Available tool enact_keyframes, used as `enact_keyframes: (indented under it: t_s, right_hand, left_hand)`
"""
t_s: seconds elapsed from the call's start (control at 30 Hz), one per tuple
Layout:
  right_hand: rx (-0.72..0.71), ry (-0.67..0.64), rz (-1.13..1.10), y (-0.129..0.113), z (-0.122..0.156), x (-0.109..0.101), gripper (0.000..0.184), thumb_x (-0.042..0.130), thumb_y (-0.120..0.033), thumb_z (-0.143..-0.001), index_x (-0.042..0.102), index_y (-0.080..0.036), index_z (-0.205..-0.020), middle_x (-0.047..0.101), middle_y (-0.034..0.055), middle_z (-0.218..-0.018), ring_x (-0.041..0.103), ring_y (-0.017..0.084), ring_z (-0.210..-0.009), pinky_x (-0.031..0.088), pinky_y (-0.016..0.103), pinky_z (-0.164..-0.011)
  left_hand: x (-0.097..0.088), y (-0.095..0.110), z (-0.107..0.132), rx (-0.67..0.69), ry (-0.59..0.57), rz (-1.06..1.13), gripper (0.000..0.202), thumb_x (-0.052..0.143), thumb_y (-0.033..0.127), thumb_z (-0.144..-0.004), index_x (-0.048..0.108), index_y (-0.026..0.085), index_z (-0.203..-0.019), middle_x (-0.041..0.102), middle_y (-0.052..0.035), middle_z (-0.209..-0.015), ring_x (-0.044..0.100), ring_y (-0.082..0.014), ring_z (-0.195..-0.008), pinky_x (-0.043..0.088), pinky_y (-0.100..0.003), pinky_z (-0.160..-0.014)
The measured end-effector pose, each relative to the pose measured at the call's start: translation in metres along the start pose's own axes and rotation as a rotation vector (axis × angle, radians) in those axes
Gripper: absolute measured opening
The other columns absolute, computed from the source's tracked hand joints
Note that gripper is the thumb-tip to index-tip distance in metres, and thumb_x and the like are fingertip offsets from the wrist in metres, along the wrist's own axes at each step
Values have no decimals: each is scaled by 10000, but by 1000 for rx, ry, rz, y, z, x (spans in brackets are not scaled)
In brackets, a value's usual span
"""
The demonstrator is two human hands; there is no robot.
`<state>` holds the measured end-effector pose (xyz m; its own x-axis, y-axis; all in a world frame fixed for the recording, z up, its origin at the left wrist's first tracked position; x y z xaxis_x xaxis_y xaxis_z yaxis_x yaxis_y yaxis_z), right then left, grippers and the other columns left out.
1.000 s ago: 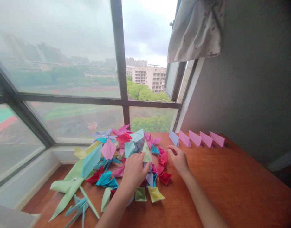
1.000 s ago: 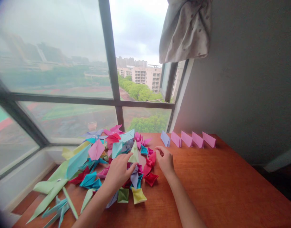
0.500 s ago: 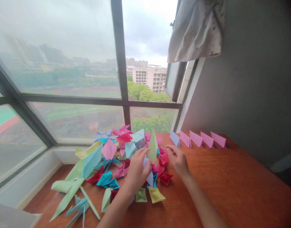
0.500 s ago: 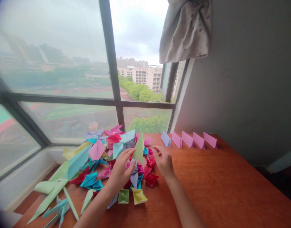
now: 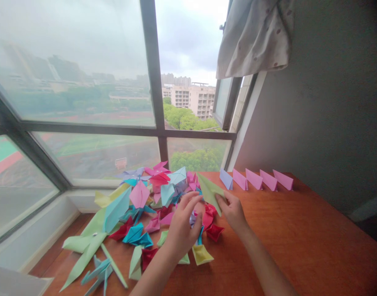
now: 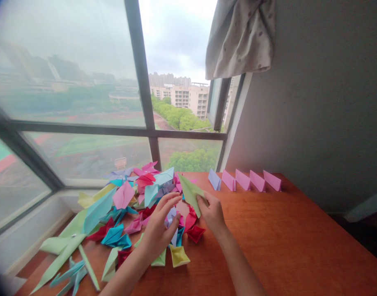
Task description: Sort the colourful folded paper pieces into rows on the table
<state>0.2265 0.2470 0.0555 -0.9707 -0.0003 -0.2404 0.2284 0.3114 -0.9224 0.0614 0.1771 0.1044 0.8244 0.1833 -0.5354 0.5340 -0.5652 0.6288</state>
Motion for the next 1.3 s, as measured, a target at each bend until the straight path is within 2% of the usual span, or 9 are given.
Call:
enact_keyframes:
  t_s: [0.13,0.27,0.47,0.63,0.77,0.87,0.93,1.17,1.3]
  right_hand:
    - [79,-176,-91,-1,1,5,368,561,-491,-864,696,-149,-878,629,10,-709,519,136,-606,379,227,-528]
    - [164,-337,-192,-2,6,12,392,603,-521,-821,713,-148,-874,673,23,-770,575,149,-657,424,232,-576]
    - [314,-440,-277,0,13,5,466,643,-581,-762,736,-144,-893,695,45,-751,620,182,-660,455,263,-605]
    - [357,-501,-251,5,17,-4,534,607,-641,-771,740,-130,-850,698,66,-751,622,183,-651,462,269,-604]
    - [295,-315,-248,12,5,-19,615,479,-699,-826,728,-151,-954,718,109,-897,653,224,-788,503,294,-670]
    - [112,-104,-245,5,-5,-39,607,403,-682,-876,696,-187,-1069,681,119,-1115,621,250,-1014,499,333,-840]
    - [-31,-61,-178,-6,-7,-45,563,437,-655,-880,678,-206,-1119,657,112,-1171,582,253,-1095,473,345,-900]
    - [-246,-134,197,-24,-8,-35,333,690,-546,-759,751,-239,-871,674,77,-1000,596,231,-924,482,310,-727]
    - [-185,-2,237,-16,-14,-63,355,709,-574,-719,741,-229,-795,677,71,-873,593,235,-856,475,311,-674]
  left_hand:
    - [-23,-6,-5,-10,155,-95,373,520,178,-896,546,235,-1264,470,-119,-1377,493,-260,-1262,453,-420,-1037]
    - [-34,-13,-8,-25,212,-83,334,531,197,-899,582,233,-1227,518,-110,-1329,526,-250,-1223,462,-416,-1023]
    - [-25,-26,-11,-110,107,156,178,550,222,-892,703,198,-980,689,-89,-1064,653,-221,-1003,551,-335,-851]
    - [-9,-38,-5,-216,6,320,162,606,256,-864,719,161,-930,741,-68,-890,700,-192,-812,576,-292,-762]
    - [-7,-44,-3,-239,18,355,155,627,265,-848,719,155,-909,746,-68,-887,706,-197,-825,573,-285,-772]
    - [-12,-48,-3,-280,77,330,167,633,274,-840,716,162,-932,754,-66,-898,709,-198,-817,573,-278,-747]
    - [-17,-51,-3,-310,121,312,180,637,286,-835,716,163,-941,756,-62,-880,708,-194,-788,573,-271,-716]
    - [-16,-57,-1,-370,153,343,251,627,354,-845,720,164,-979,760,-65,-891,707,-199,-790,574,-268,-686]
    - [-14,-56,0,-375,122,356,268,606,365,-868,696,169,-1026,757,-69,-907,718,-211,-819,584,-283,-696]
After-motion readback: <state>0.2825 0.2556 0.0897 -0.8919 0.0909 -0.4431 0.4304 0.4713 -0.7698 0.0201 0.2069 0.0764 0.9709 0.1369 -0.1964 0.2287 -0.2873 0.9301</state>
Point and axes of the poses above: each hand's wrist, its own z-axis away from the middle knuckle, its own x-axis out of the palm, y = z × x, the point moved 8 cm from there along -z, towards the middle knuckle
